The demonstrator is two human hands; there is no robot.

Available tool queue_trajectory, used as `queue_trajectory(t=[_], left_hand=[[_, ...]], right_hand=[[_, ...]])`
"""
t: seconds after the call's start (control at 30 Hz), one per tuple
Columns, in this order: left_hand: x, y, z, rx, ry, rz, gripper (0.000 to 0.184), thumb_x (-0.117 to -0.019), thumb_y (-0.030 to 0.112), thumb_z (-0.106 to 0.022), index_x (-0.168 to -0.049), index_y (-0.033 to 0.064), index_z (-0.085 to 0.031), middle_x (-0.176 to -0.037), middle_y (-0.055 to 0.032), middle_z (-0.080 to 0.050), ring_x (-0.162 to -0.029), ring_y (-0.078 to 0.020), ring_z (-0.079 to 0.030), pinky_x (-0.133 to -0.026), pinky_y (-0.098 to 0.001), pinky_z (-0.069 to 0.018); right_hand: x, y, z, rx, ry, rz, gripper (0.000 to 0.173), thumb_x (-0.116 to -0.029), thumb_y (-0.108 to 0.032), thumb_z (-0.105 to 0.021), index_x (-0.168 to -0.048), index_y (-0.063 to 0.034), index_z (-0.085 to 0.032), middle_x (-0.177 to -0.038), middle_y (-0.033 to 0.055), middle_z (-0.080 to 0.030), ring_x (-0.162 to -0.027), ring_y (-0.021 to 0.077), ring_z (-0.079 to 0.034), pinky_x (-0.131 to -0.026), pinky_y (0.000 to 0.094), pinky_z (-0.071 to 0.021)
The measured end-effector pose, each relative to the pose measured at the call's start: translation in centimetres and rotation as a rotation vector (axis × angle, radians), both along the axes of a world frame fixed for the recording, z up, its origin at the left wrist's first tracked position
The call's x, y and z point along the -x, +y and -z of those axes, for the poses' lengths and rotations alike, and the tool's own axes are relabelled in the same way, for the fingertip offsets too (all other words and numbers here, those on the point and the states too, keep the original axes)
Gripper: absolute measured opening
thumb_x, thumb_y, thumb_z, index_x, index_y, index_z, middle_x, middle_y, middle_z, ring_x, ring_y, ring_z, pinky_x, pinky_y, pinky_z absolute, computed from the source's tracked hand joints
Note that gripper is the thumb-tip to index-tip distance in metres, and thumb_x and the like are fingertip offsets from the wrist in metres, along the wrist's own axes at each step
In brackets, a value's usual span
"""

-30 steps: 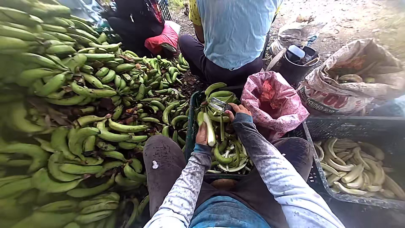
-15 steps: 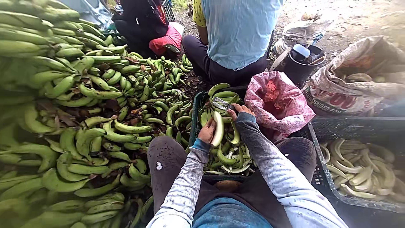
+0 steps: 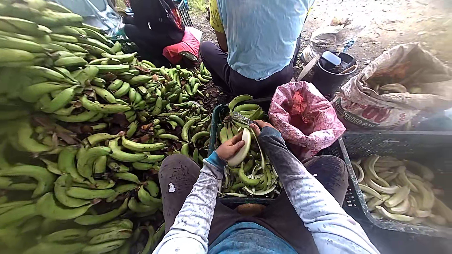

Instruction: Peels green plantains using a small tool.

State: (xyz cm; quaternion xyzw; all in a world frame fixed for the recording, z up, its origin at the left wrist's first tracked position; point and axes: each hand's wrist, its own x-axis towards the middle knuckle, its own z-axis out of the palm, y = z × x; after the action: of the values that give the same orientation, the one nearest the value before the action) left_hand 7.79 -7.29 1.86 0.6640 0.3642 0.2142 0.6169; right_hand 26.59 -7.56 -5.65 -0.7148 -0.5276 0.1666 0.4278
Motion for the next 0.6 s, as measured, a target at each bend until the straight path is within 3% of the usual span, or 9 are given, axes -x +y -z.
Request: queue_trajectory(t=[0.07,0.13,0.17,0.23,0.3,0.37,0.4,0.5,0.6], left_hand=[[-0.1,0.2,0.1,0.027,0.045,-0.236,0.045,-0.1115,0.02,-0.038,-0.153,0.0037,-0.039,-0.13,-0.0198,-0.062,-0.106,-0.0207,-0.065,-0.095,-0.0404,-0.0527],[-0.9,1.4,0.1,0.078,-0.02,-0.648,0.046,-0.1127,0.03,-0.036,-0.141,-0.0027,-0.053,-0.128,-0.0258,-0.062,-0.113,-0.0311,-0.062,-0.101,-0.0491,-0.0483],[-1.5,2.2,0.1,0.158,-0.139,-0.832,0.049,-0.1125,0.034,-0.036,-0.137,-0.0048,-0.054,-0.127,-0.0244,-0.062,-0.112,-0.0291,-0.061,-0.101,-0.0462,-0.0479],[-2.1,3.4,-0.3,0.3,-0.339,-1.036,0.044,-0.1112,0.036,-0.035,-0.131,0.0018,-0.053,-0.111,-0.0134,-0.061,-0.092,-0.0174,-0.059,-0.082,-0.035,-0.0516],[-2.1,3.5,-1.0,0.319,-0.267,-1.085,0.042,-0.1111,0.033,-0.037,-0.13,-0.0005,-0.055,-0.114,-0.0178,-0.061,-0.096,-0.0232,-0.059,-0.085,-0.0415,-0.0505],[-2.3,2.7,-1.4,0.222,-0.162,-1.014,0.043,-0.1115,0.03,-0.04,-0.135,-0.0032,-0.056,-0.127,-0.0238,-0.062,-0.114,-0.0296,-0.061,-0.099,-0.0484,-0.0483],[-2.5,2.2,-1.3,0.177,-0.213,-0.946,0.042,-0.1112,0.029,-0.04,-0.136,-0.002,-0.054,-0.125,-0.0211,-0.061,-0.11,-0.0253,-0.06,-0.097,-0.0442,-0.0487],[-0.9,0.7,-0.7,-0.017,-0.2,-0.429,0.046,-0.1112,0.023,-0.037,-0.153,0.0043,-0.041,-0.139,-0.0163,-0.058,-0.115,-0.0169,-0.061,-0.1,-0.0371,-0.05],[0.8,0.3,-0.5,-0.051,-0.106,0.035,0.049,-0.1037,0.015,-0.044,-0.151,0.0026,-0.043,-0.136,-0.0126,-0.061,-0.106,-0.0101,-0.064,-0.093,-0.0309,-0.053]], right_hand=[[0.4,-1.8,-3.1,0.14,0.045,-0.145,0.054,-0.1015,-0.057,-0.05,-0.137,-0.0194,-0.065,-0.129,0.0223,-0.066,-0.124,0.0443,-0.059,-0.105,0.0714,-0.0375],[2.2,-4.0,-6.3,0.193,-0.048,-0.221,0.054,-0.1006,-0.054,-0.056,-0.142,-0.0204,-0.062,-0.132,0.0223,-0.065,-0.125,0.044,-0.059,-0.104,0.0681,-0.0418],[3.3,-5.1,-7.2,0.186,-0.101,-0.236,0.053,-0.0999,-0.052,-0.06,-0.143,-0.0201,-0.062,-0.129,0.0222,-0.066,-0.123,0.0432,-0.06,-0.103,0.0659,-0.043],[4.8,-6.3,-6.4,0.015,-0.24,-0.186,0.052,-0.0954,-0.053,-0.065,-0.135,-0.0196,-0.068,-0.116,0.0203,-0.071,-0.111,0.042,-0.065,-0.093,0.0631,-0.048],[5.1,-6.4,-6.4,0.032,-0.272,-0.147,0.052,-0.0948,-0.054,-0.065,-0.136,-0.0224,-0.068,-0.119,0.0198,-0.07,-0.113,0.0409,-0.064,-0.095,0.0616,-0.0459],[4.4,-5.8,-6.6,0.101,-0.261,-0.126,0.054,-0.096,-0.056,-0.063,-0.14,-0.0245,-0.065,-0.122,0.0213,-0.068,-0.115,0.0417,-0.062,-0.097,0.062,-0.0445],[3.8,-5.5,-6.6,0.131,-0.247,-0.12,0.054,-0.0977,-0.056,-0.06,-0.142,-0.0244,-0.064,-0.123,0.0223,-0.067,-0.115,0.0431,-0.062,-0.096,0.0635,-0.0448],[1.3,-4.0,-7.6,0.314,-0.03,-0.163,0.053,-0.106,-0.05,-0.048,-0.149,-0.0194,-0.054,-0.138,0.0243,-0.06,-0.13,0.045,-0.054,-0.106,0.0667,-0.0382],[0.0,-0.5,-1.6,0.073,0.328,-0.129,0.044,-0.1068,-0.029,-0.049,-0.126,0.0066,-0.064,-0.121,0.0315,-0.065,-0.117,0.0413,-0.062,-0.106,0.0553,-0.0453]])
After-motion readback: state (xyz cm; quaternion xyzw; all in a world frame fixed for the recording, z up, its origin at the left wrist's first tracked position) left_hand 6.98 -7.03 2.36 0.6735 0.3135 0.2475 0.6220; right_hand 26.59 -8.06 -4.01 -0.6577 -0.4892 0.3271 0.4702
